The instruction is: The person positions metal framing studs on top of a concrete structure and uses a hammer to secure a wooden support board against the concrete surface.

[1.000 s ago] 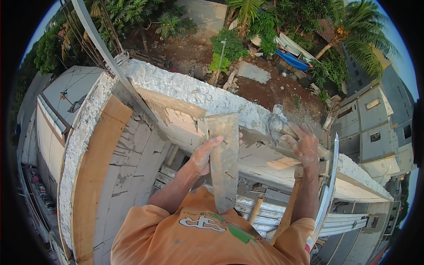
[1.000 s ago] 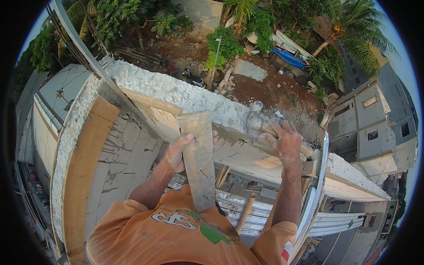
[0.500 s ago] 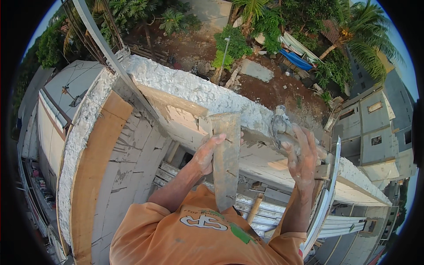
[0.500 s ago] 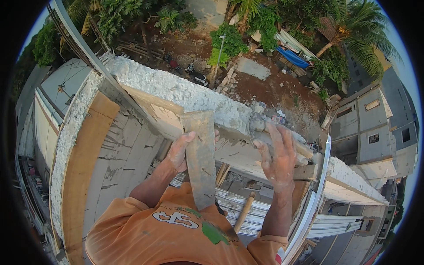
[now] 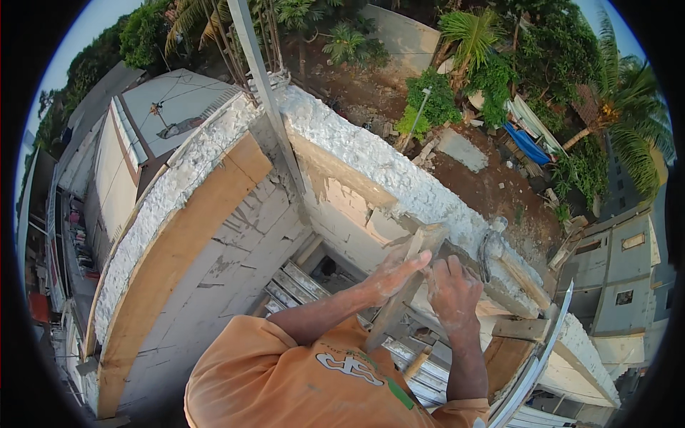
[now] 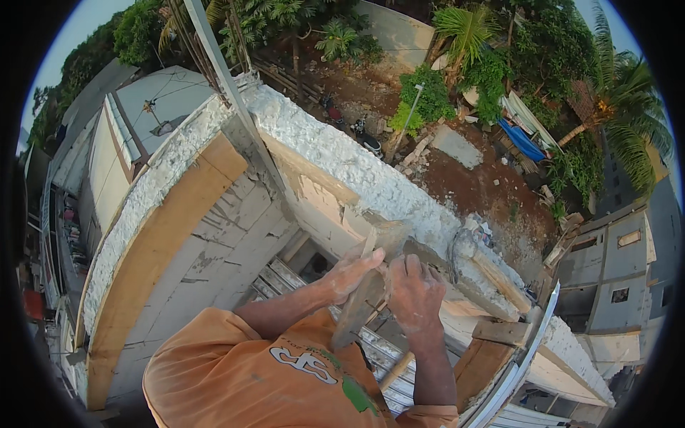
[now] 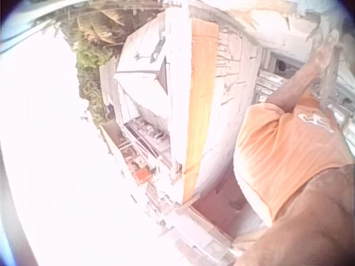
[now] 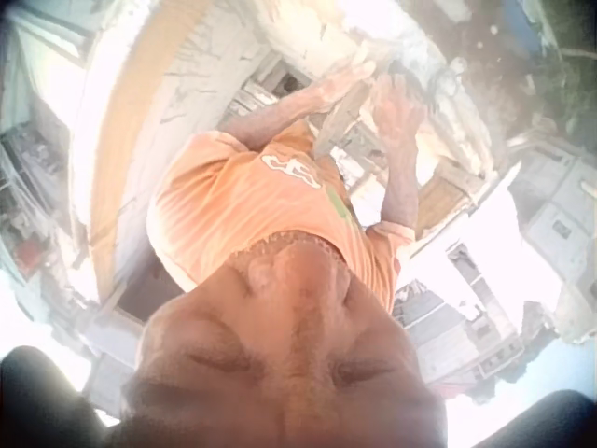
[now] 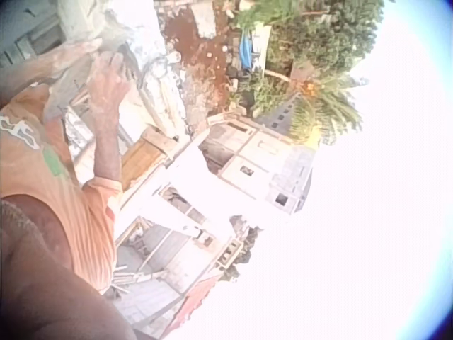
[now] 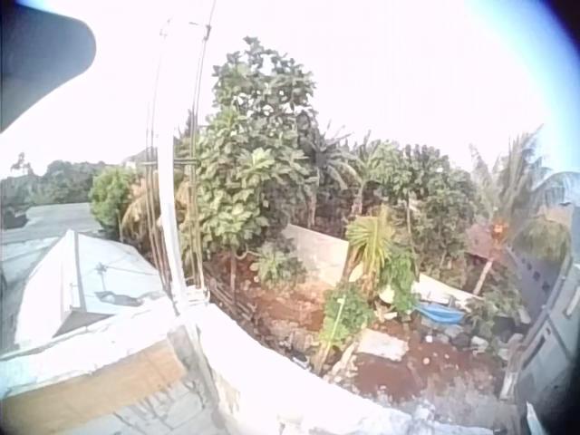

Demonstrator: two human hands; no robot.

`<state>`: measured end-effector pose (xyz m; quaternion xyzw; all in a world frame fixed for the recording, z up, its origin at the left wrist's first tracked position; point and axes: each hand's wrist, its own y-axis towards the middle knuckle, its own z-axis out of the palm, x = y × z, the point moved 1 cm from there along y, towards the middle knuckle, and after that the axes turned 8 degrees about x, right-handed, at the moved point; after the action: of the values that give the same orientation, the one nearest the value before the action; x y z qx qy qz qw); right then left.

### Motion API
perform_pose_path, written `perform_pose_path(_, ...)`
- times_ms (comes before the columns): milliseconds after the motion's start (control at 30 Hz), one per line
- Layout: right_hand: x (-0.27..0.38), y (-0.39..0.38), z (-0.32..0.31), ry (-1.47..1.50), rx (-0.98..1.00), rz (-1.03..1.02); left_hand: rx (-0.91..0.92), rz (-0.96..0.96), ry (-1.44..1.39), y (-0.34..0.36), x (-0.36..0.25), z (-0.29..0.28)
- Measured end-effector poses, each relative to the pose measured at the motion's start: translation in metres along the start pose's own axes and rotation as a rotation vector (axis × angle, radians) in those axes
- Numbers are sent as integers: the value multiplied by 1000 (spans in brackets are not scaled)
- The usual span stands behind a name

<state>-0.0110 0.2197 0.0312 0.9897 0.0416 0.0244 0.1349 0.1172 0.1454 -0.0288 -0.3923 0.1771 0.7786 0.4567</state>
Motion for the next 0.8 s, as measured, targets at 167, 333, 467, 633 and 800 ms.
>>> perform_pose_path(167,12,-5,7,12,-12,28,-102,121,198,-5,-3,2)
perform_pose_path(333,-1,-4,1,40,41,43,-35,128,176,-7,-3,7)
perform_pose_path(467,14,-5,4,56,-43,57,-26,108,187,-11,-6,4)
perform_pose_path(633,0,-19,2,194,-7,91,-20,216,303,-9,12,5)
perform_pose_path(800,26,-26,1,237,-13,241,12,113,207,-11,8,6)
